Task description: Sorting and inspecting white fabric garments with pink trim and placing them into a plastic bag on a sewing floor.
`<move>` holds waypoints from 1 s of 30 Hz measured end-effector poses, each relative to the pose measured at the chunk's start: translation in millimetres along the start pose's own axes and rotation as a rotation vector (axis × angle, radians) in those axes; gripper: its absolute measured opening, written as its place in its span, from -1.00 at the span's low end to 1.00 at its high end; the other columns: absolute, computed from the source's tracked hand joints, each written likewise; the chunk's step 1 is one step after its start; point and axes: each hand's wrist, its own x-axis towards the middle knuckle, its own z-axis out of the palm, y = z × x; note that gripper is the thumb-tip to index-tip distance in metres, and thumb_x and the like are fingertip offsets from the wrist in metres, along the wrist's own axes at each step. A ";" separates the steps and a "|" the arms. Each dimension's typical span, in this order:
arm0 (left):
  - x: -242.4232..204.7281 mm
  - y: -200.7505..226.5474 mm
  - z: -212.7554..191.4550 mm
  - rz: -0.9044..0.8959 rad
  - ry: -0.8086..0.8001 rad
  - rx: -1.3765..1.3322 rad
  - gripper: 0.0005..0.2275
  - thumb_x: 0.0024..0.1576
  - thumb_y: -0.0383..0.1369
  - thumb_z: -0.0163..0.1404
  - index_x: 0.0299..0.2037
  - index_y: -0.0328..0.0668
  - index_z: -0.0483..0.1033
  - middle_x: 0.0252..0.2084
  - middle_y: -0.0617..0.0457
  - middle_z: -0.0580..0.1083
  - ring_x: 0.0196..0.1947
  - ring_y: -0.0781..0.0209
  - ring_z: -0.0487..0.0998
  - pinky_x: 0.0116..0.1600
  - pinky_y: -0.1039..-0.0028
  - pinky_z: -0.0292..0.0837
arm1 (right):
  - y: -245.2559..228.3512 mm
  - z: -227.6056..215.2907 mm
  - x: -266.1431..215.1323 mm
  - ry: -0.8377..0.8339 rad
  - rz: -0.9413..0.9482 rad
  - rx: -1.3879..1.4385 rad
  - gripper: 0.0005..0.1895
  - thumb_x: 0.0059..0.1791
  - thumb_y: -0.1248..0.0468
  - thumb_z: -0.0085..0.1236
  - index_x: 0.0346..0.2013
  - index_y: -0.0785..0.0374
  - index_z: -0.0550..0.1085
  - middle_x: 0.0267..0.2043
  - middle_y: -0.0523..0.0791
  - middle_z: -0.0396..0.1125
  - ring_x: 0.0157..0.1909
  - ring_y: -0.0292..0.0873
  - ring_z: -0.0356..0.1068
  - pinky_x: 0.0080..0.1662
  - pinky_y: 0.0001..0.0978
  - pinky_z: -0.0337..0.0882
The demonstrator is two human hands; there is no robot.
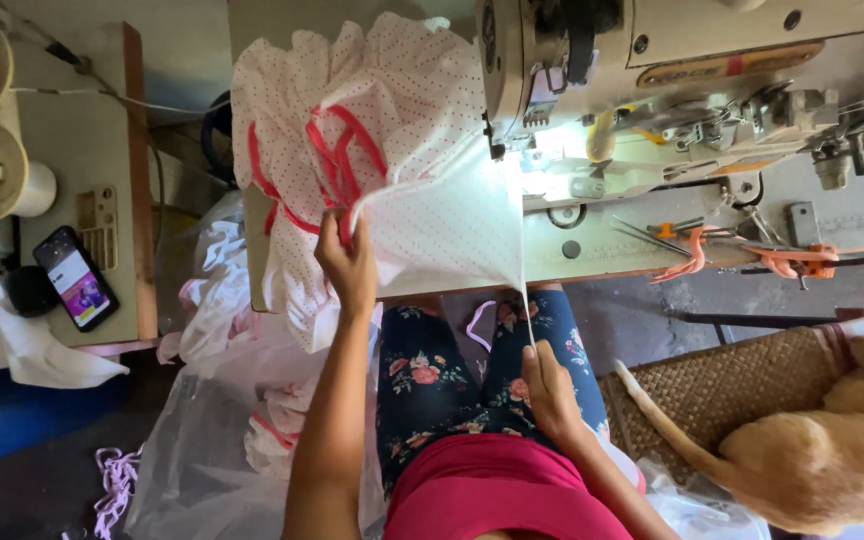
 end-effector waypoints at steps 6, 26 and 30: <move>29.6 3.7 16.0 0.072 -0.030 -0.036 -0.98 0.24 -0.47 0.12 -0.18 -0.15 0.58 -0.34 0.06 0.55 -0.37 0.24 0.55 -0.14 0.43 0.46 | 21.6 5.3 22.1 -0.013 0.047 -0.054 -0.55 0.18 -0.14 -0.28 -0.38 0.08 0.32 -0.53 -0.07 0.42 -0.36 0.06 0.46 -0.22 -0.06 0.40; 125.4 -17.3 7.0 0.045 0.215 0.055 -0.51 0.13 0.00 0.01 0.07 -0.17 0.16 0.04 -0.15 0.12 0.09 -0.07 0.08 0.17 0.17 0.04 | -120.5 -4.9 104.9 0.067 -0.253 0.593 -0.59 0.16 -0.05 -0.20 -0.52 0.00 0.22 -0.64 -0.30 0.02 -0.63 -0.38 -0.05 -0.55 -0.49 -0.03; 129.0 -69.3 25.3 -0.608 0.323 0.696 0.53 -0.60 0.50 0.12 0.52 -0.27 -0.42 0.53 -0.55 -0.10 0.38 -0.45 0.24 0.12 -0.22 0.37 | -108.3 0.2 104.7 0.106 -0.428 0.282 -0.62 0.26 0.00 -0.34 -0.08 0.23 0.31 -0.42 -0.17 0.21 -0.42 -0.27 0.20 -0.35 -0.42 0.24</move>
